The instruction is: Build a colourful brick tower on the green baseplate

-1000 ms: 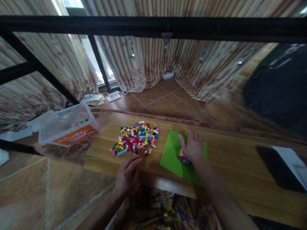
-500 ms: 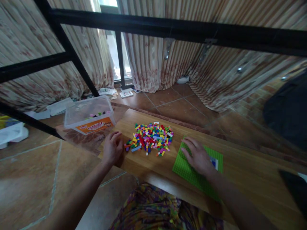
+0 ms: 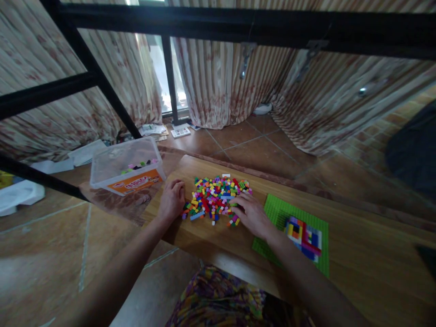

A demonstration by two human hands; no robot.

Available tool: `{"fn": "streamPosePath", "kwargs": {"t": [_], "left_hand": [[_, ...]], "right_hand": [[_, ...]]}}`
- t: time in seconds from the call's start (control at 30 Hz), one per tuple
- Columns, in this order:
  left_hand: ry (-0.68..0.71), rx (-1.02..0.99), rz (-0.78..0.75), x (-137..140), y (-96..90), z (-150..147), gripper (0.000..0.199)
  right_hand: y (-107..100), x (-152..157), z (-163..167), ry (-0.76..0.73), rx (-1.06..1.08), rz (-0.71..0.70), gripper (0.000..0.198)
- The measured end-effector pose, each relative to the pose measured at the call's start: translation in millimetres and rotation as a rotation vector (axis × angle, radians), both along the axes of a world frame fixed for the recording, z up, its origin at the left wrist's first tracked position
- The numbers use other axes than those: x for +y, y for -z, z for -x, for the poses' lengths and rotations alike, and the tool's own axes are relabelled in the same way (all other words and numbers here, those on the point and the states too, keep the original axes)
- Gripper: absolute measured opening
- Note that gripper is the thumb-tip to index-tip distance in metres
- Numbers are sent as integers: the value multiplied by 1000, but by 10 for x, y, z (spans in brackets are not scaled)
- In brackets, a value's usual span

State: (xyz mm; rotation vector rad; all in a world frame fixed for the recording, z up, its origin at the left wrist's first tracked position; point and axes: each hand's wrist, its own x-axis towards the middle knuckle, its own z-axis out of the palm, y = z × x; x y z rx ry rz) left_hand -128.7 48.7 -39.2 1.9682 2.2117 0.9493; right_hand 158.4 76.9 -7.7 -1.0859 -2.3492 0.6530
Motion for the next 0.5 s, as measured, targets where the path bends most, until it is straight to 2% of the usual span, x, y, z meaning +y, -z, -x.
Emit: {"fn": "streamPosePath", "kwargs": {"t": [0.1,0.2,0.3,0.33,0.4,0.5], "left_hand": [[-9,3,7,18,-16,8,28],[-19,-48,-14,11,-70,46,27],[-79,-117,-142,-108,-196,-12,27],[-104,-141,-205,-178,-252,-89,28],[-33,-218,-246,-352,-367,-351,31],[222,-372,-110,-608,-485,-932,36]], "right_hand": [[-23,-110,-57,103,162,59,14],[-44,-285,-102,273,394,165,11],[-57,-473,-125,479,665,293,16],[-67,-530,-129,530,737,328,18],[-102,-631,-132,582,834,380,21],[-179,-762,-127,599,924,440,21]]}}
